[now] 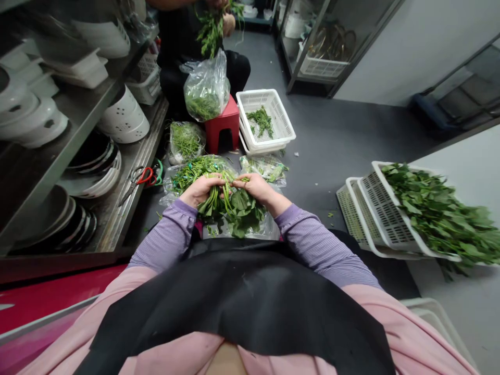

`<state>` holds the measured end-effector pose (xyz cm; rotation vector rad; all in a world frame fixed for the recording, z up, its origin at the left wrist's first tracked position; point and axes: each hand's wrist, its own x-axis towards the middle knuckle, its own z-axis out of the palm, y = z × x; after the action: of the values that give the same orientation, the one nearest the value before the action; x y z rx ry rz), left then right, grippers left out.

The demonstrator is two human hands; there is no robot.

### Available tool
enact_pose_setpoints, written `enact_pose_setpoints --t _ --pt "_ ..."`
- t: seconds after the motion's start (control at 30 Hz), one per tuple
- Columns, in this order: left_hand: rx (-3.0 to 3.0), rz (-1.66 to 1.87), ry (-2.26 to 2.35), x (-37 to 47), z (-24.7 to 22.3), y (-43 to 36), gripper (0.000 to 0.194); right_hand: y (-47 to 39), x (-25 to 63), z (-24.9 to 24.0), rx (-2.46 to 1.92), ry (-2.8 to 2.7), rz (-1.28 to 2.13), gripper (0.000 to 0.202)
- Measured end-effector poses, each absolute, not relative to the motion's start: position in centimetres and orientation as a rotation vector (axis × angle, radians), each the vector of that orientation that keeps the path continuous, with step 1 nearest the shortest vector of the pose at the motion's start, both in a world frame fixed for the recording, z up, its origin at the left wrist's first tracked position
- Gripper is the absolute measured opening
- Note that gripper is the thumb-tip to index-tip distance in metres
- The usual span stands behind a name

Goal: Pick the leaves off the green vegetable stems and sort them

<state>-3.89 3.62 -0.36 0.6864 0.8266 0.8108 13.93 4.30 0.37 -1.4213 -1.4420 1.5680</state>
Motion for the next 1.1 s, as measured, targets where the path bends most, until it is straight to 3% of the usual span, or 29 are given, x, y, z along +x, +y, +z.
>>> enact_pose_setpoints --t 0.17,0.3,0.47,0.7,1.1 --pt "0.613 0.795 0.873 -4.4 -0.1 4.0 0.013 4.9 15.5 0.4 -1.374 -1.35 1.712 0.032" --pt "0.579 0.803 0.901 -4.6 0.1 4.1 0.012 5.2 17.5 0.5 -1.285 -1.448 1.711 0.04" --pt "0.62 0.811 0.878 -4.6 0.0 4.0 0.008 4.7 17.5 0.0 -1.316 -1.702 1.546 0.021" --pt "0.595 0.842 0.904 -4.1 -0.9 4.2 0.011 3.1 14.1 -1.2 -1.229 -1.711 1.609 0.031" --pt "0.596 0.798 0.785 -4.0 -1.2 4.0 0.017 2.7 13.6 -0.1 -1.082 -2.255 1.035 0.02"
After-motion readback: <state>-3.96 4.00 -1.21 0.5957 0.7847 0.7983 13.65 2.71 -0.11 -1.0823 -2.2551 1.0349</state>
